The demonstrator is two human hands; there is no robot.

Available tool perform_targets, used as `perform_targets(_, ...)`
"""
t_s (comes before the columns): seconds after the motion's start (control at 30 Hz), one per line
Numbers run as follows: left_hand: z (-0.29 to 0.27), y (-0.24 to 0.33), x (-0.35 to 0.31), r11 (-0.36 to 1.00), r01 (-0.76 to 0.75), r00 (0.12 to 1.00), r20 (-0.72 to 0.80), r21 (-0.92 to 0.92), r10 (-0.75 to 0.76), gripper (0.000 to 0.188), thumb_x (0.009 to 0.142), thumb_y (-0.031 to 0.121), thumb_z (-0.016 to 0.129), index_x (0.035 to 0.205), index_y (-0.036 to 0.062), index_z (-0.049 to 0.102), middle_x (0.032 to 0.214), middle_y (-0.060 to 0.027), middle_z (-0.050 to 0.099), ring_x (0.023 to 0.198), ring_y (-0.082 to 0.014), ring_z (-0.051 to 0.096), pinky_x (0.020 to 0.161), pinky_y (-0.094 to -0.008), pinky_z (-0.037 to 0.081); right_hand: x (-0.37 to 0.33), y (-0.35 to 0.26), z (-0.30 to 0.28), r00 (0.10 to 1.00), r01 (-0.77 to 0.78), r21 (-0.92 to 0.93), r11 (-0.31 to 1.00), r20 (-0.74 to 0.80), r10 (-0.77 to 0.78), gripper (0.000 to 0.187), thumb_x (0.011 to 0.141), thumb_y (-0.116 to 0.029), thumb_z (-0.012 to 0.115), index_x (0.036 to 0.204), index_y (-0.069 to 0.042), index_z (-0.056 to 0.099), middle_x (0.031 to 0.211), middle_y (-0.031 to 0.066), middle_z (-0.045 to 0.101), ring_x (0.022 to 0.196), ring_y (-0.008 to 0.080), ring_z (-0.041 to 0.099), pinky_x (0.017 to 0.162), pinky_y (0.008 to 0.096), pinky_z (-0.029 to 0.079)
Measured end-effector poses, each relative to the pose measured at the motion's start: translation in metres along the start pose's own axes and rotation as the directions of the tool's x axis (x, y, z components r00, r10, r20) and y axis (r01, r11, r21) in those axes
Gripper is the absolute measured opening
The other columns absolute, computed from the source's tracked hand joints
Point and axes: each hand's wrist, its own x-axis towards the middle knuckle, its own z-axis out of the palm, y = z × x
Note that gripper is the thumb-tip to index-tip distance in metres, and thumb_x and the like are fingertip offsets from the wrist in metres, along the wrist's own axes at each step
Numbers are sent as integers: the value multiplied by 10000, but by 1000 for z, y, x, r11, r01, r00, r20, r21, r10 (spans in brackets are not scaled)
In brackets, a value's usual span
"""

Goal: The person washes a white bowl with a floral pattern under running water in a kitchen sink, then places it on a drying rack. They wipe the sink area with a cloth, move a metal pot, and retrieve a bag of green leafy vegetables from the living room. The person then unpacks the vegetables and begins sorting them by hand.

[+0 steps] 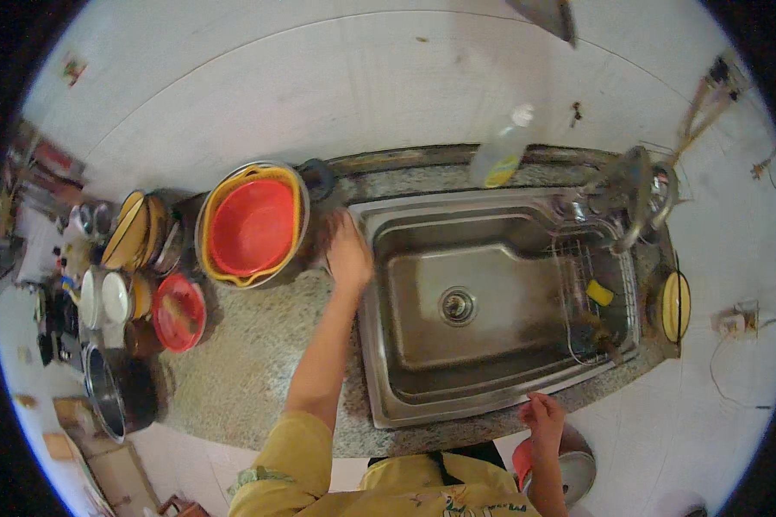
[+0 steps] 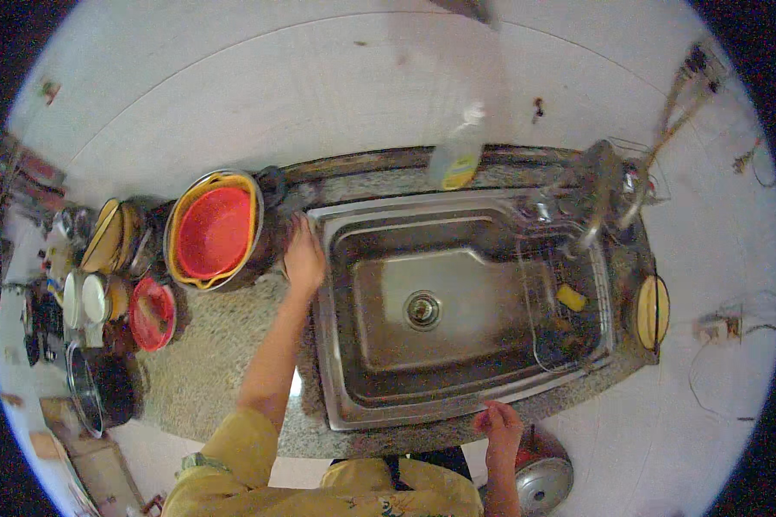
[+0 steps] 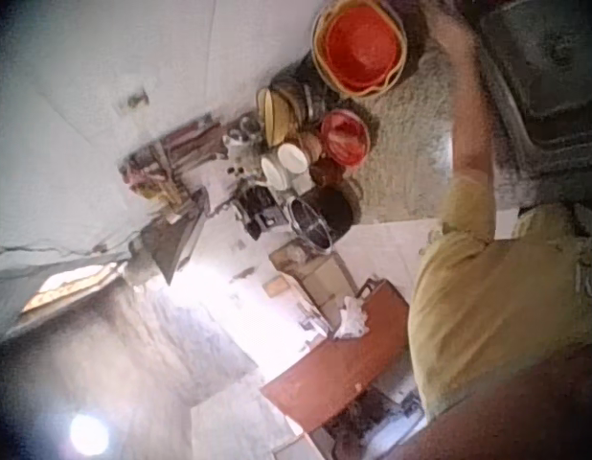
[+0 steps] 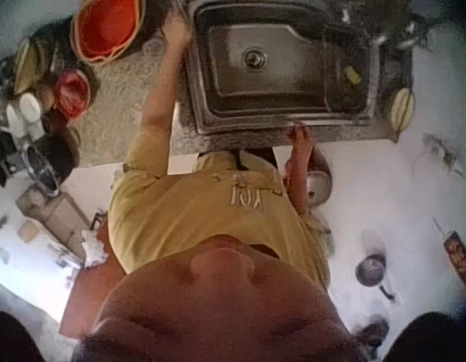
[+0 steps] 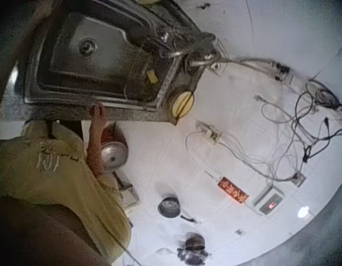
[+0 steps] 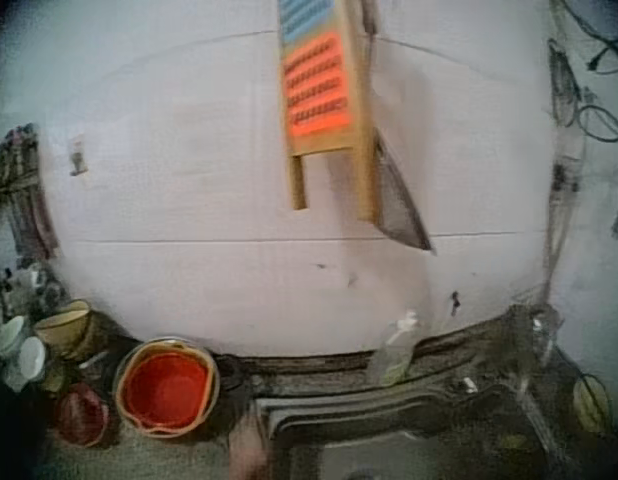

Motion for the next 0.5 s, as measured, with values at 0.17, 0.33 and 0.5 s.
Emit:
perform_targets(0.17,45,62,75,976,129,986,87,175,-146,508,778,148,440,1250,7,315,1309,-175,295,1225,-325,243,987,-401,223,-25,7,-37,978,-22,28,999,-208,27,168,831,-142,503,899,7,540,664,78,560,553,145,544,500,247,445)
perform_targets(0.33,81,150,52,980,-143,981,150,140,122,465,802,168,440,1231,13,351,1284,-151,351,1219,-281,275,980,-360,236,-48,13,-58,937,-40,98,994,-343,71,185,827,-154,510,916,6,534,676,84,563,547,150,547,489,242,443)
perform_targets(0.5,79,175,41,283,555,829,550,-782,-104,315,868,154,387,1148,23,443,1133,-104,495,1049,-218,459,872,-344,358,-53,15,-65,911,-45,95,994,-405,80,177,831,-147,502,922,1,536,672,73,567,542,143,544,486,235,437)
